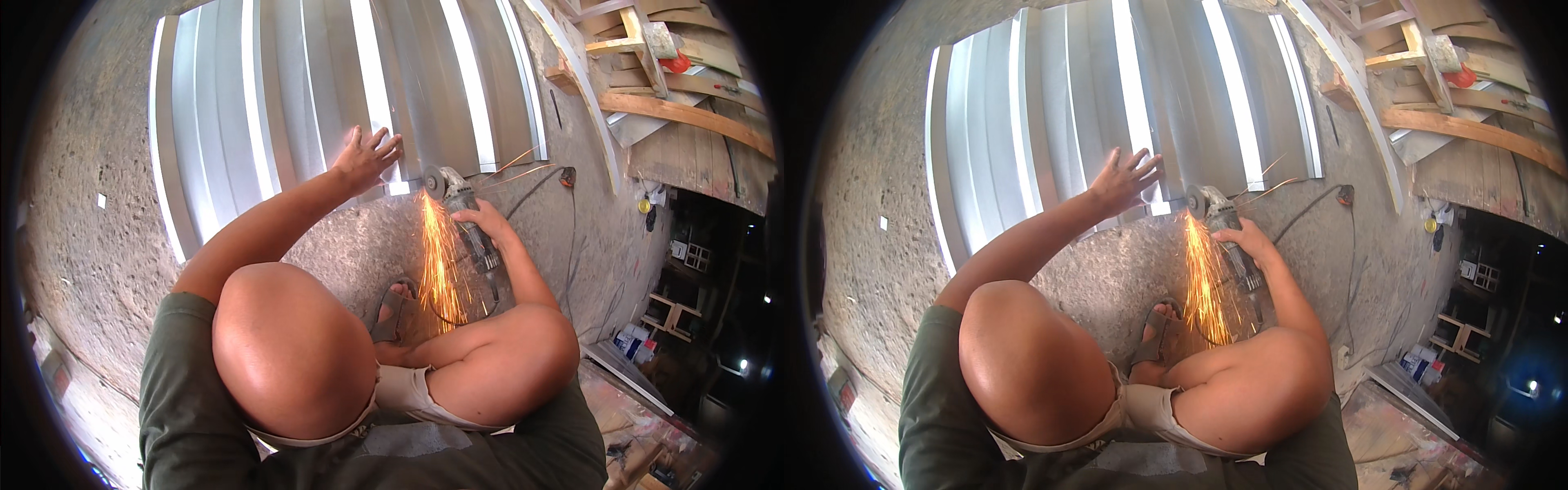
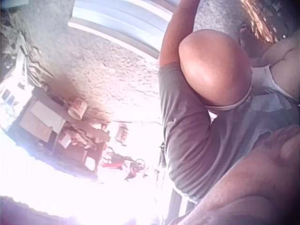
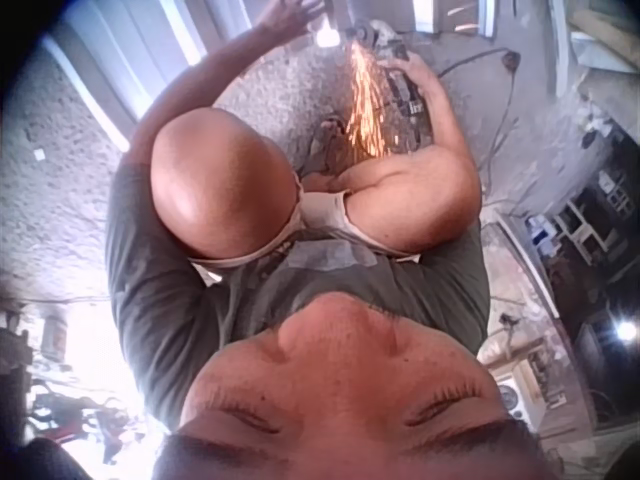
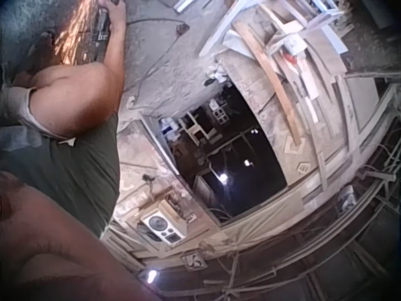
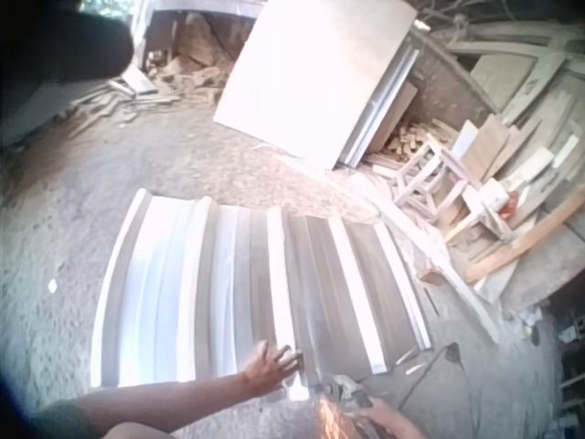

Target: The person measures a corrugated metal sheet using a tape measure and a pencil, then cuts it along a marked line using an angle grinder.

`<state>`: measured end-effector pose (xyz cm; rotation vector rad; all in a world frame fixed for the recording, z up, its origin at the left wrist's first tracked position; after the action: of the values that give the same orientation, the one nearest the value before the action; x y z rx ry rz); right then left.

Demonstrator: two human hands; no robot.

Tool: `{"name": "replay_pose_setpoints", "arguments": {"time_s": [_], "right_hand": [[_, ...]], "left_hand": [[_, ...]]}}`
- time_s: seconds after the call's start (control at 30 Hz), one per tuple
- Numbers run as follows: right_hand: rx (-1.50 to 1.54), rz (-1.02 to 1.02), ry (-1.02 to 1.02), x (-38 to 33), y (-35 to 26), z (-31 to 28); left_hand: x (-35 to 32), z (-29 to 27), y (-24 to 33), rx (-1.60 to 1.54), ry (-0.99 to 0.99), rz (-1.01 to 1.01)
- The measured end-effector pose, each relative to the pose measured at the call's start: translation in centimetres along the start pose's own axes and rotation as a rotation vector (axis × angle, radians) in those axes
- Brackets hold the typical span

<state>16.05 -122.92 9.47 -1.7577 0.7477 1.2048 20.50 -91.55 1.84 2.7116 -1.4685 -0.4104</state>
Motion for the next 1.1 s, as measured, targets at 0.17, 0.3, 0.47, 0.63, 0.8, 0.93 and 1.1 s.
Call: {"name": "replay_pose_setpoints", "arguments": {"time_s": [0.17, 0.3, 0.47, 0.63, 0.8, 0.93, 1.1], "right_hand": [[-0.025, -0.015, 0.027, -0.1, -0.6, 0.4], [0.008, 0.029, -0.016, -1.0, -1.1, 0.9], [-0.004, 0.026, -0.042, -0.7, -0.8, 0.8], [-0.043, 0.024, -0.009, -0.4, -0.5, 0.6], [-0.026, 0.076, -0.034, -1.0, -0.6, 0.8], [-0.017, 0.091, -0.045, -0.9, 0.6, 0.2], [0.019, 0.05, -0.056, -0.2, 0.3, 0.4]], "left_hand": [[-0.2, -0.3, 0.0, -0.025, -0.014, -0.001], [-0.2, -0.3, 0.0, -0.03, -0.017, 0.001], [-0.2, -0.2, 0.1, -0.037, -0.012, -0.005], [-0.3, -0.1, 0.1, -0.049, 0.004, -0.005], [-0.3, 0.1, 0.1, -0.047, 0.014, -0.002], [-0.3, 0.0, 0.2, -0.039, 0.023, 0.002], [-0.4, 0.3, 0.2, -0.015, 0.062, -0.004]]}}
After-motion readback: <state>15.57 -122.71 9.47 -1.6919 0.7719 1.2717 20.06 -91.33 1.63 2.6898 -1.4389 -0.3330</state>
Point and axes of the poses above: each hand's wrist, its own x-axis towards the middle knuckle, its own z-axis out of the palm, y = z × x, the point moved 2 cm from there along x, towards the middle knuckle, and after that the axes turned 15 degrees about z, right-handed, at the moved point
